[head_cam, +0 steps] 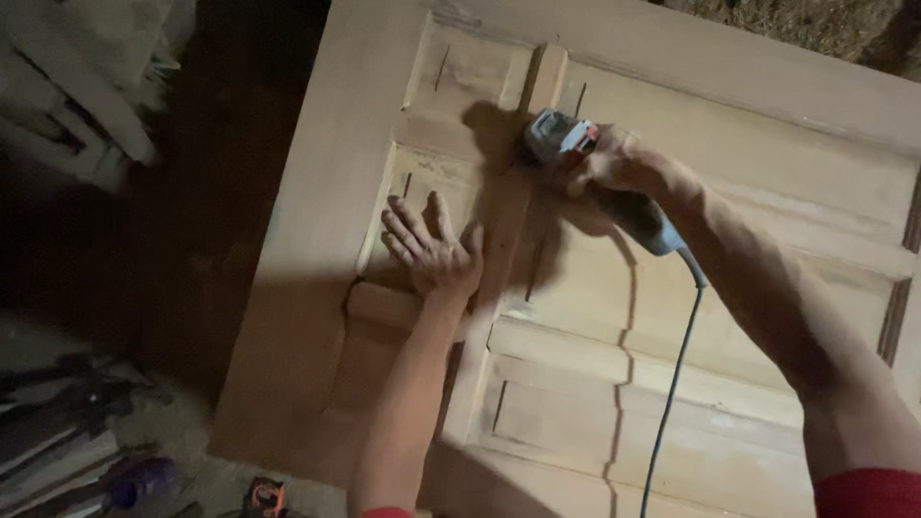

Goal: The person uses an orbital sander to smooth the surface of a wooden door. They move the sander across the flat panels and edges, occasionally adjusting the sanding pad. The person continues sanding different sections of the door throughout the clip.

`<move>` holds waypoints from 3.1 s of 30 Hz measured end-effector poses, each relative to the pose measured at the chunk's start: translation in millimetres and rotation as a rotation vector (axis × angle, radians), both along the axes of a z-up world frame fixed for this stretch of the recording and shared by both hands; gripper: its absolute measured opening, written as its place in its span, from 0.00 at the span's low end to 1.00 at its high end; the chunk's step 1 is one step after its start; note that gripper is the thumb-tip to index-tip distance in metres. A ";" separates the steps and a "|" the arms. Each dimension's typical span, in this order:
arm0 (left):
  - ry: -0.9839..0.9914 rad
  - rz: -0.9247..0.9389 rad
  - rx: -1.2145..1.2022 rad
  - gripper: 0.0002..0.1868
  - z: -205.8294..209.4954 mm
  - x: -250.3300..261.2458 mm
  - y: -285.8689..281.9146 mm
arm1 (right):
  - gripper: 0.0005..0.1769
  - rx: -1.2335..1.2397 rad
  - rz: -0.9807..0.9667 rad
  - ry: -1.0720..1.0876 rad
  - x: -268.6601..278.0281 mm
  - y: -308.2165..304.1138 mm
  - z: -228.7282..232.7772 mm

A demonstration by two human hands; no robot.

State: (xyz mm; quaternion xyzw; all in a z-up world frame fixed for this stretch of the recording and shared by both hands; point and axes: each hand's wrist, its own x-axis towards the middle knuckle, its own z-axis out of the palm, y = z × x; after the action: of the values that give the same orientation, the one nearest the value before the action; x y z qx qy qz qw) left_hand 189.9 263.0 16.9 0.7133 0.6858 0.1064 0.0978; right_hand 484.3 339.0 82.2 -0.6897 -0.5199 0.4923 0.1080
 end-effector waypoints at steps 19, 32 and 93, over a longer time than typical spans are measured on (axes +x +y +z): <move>0.072 -0.060 -0.077 0.50 -6.2 -1.3 0.7 | 0.15 -0.029 -0.096 -0.398 41.2 83.7 15.7; 0.036 -0.009 0.151 0.39 1.3 0.1 -4.7 | 0.15 0.048 -0.049 -0.191 -13.2 11.8 21.1; 0.056 0.008 0.006 0.45 -2.2 0.5 1.0 | 0.16 0.075 -0.743 0.195 26.9 -167.5 35.3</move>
State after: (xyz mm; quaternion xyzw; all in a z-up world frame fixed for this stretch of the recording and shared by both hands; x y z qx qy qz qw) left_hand 190.3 263.9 14.7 0.7134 0.6909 0.0890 0.0757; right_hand 511.2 171.5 117.5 -0.7765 -0.2396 0.4635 0.3532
